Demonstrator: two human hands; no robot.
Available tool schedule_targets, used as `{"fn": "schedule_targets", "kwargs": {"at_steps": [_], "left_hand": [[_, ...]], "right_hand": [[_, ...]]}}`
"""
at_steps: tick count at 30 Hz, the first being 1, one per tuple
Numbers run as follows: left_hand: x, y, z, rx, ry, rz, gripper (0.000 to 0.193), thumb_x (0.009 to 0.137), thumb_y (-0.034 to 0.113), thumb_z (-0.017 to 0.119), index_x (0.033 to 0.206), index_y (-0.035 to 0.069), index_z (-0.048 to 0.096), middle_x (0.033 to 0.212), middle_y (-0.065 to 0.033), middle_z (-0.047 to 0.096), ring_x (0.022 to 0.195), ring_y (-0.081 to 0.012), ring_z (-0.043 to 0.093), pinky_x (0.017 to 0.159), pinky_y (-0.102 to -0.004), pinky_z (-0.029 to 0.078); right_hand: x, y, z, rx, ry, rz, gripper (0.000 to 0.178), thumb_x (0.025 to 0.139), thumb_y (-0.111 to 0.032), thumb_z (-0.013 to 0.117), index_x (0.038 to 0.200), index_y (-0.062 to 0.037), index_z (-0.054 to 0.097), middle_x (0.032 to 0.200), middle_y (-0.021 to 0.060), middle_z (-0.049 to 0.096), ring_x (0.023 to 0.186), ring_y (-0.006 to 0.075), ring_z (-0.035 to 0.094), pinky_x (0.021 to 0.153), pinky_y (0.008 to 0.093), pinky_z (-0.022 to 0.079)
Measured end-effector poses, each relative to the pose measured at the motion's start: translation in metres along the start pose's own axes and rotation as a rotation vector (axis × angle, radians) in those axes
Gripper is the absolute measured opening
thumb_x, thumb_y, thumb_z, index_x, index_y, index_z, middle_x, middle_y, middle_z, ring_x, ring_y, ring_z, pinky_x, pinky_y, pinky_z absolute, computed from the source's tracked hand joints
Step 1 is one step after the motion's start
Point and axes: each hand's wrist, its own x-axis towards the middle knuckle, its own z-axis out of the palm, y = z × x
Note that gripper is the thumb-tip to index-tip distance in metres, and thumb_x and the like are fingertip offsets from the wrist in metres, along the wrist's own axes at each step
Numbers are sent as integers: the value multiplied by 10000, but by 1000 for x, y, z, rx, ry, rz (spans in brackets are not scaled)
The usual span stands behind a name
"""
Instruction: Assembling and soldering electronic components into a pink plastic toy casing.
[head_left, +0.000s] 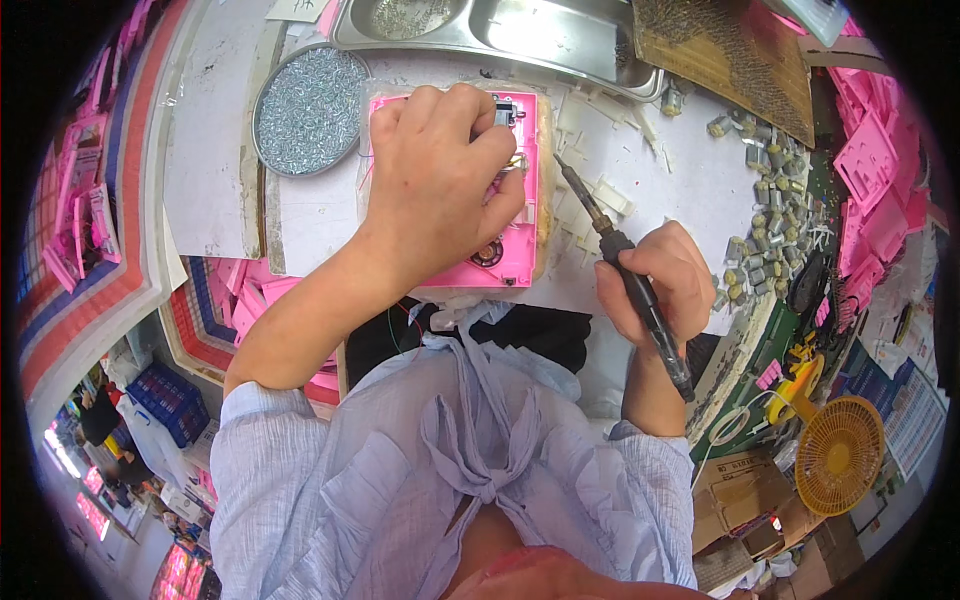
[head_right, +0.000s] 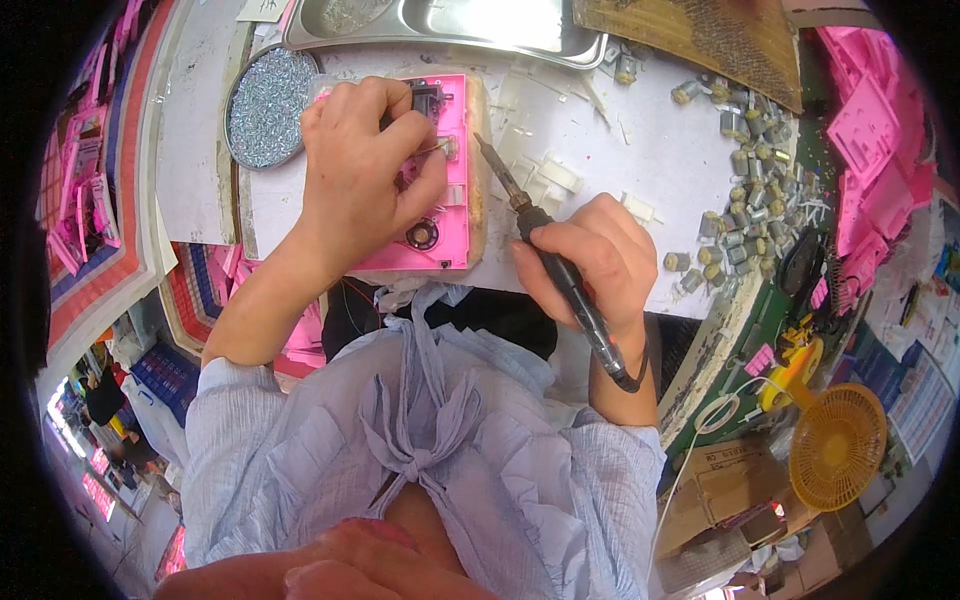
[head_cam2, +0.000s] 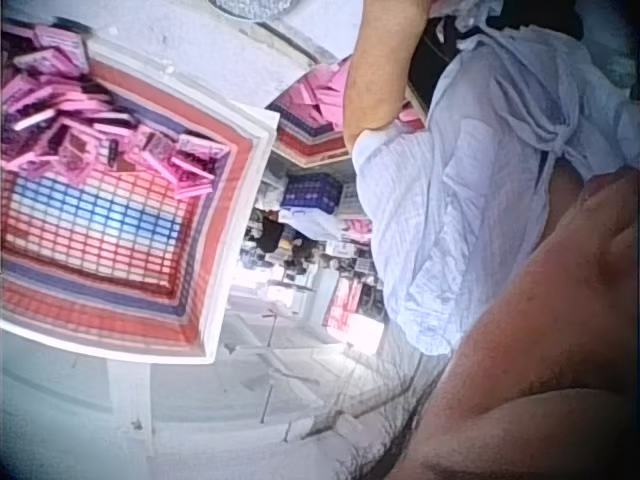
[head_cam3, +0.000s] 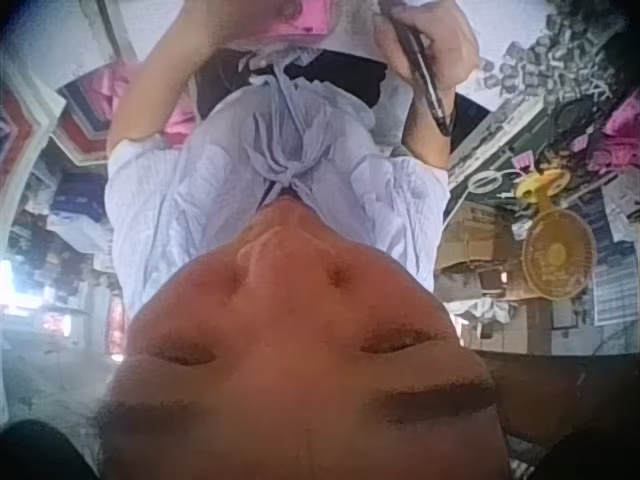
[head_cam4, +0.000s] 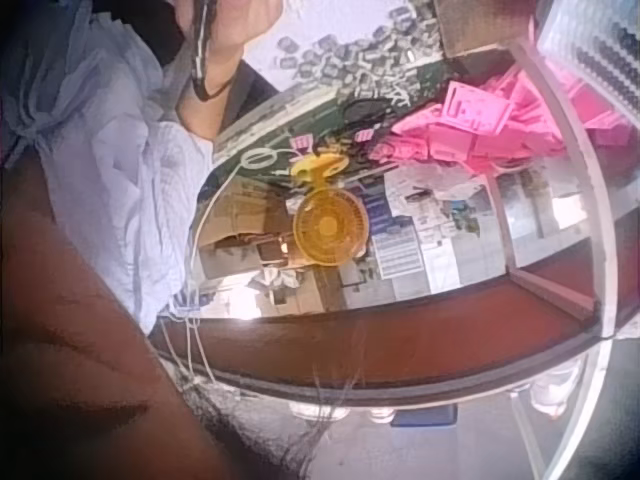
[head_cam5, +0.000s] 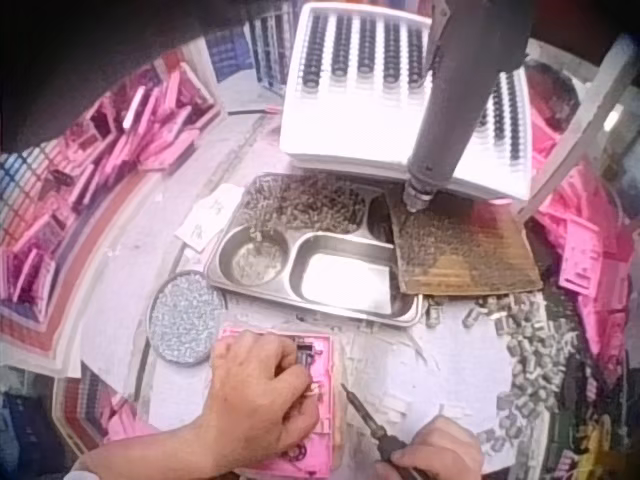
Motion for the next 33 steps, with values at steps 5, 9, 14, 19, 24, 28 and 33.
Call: {"fn": "schedule_targets", "kwargs": {"at_steps": [5, 9, 14, 19, 24, 28, 33], "left_hand": [[-20, -39, -34, -41, 20, -115, 310, 765, 187, 793, 1018, 69, 660, 1130, -124, 610, 1025, -328, 590, 888, -444, 456], [-50, -51, -48, -16, -186, -373, 271, 869, 187, 773, 1058, 24, 670, 928, -147, 664, 849, -323, 658, 767, -404, 529], [-54, -47, -54, 45, -95, -262, 141, 898, 184, 732, 934, 56, 685, 801, -114, 642, 810, -328, 652, 727, -435, 527], [-27, -44, -44, -203, 186, -76, 95, 843, 52, 753, 926, 40, 708, 845, -78, 680, 710, -218, 674, 645, -329, 547], [-24, -33, -13, -790, 213, -376, 108, 884, 8, 746, 979, -2, 698, 894, -64, 725, 672, -72, 679, 577, -231, 543], [-28, -25, -9, -1276, 155, -629, 133, 931, 17, 735, 1048, -28, 692, 899, -51, 723, 717, -60, 681, 608, -212, 553], [-35, -31, -14, -1281, 77, -628, 148, 950, 20, 720, 1084, -38, 698, 896, -49, 722, 759, -74, 681, 665, -210, 549]], "right_hand": [[-1, 0, -6, 8, 0, 20, 369, 676, 42, 853, 961, -47, 636, 638, 57, 559, 538, 213, 505, 498, 313, 370], [0, 1, 0, 22, -4, 16, 340, 718, 61, 814, 981, -9, 610, 673, 79, 567, 568, 212, 510, 531, 324, 382], [15, -3, 7, 24, 2, -47, 392, 696, 33, 864, 987, -26, 609, 646, 75, 567, 532, 211, 502, 499, 312, 368], [3, -16, 18, 165, 196, 304, 391, 809, -17, 855, 1119, 14, 618, 880, 89, 662, 714, 145, 594, 637, 271, 478], [33, -34, 39, 376, 169, 476, 429, 866, -15, 817, 1240, 6, 610, 1020, 85, 705, 900, 110, 666, 788, 226, 518], [62, -30, 63, 262, 47, 398, 503, 843, 49, 774, 1307, -38, 600, 979, 73, 736, 893, 102, 690, 783, 220, 529], [74, -21, 92, 396, 14, 376, 539, 858, 49, 746, 1356, -51, 566, 1031, 94, 732, 931, 145, 714, 835, 269, 567]]}}
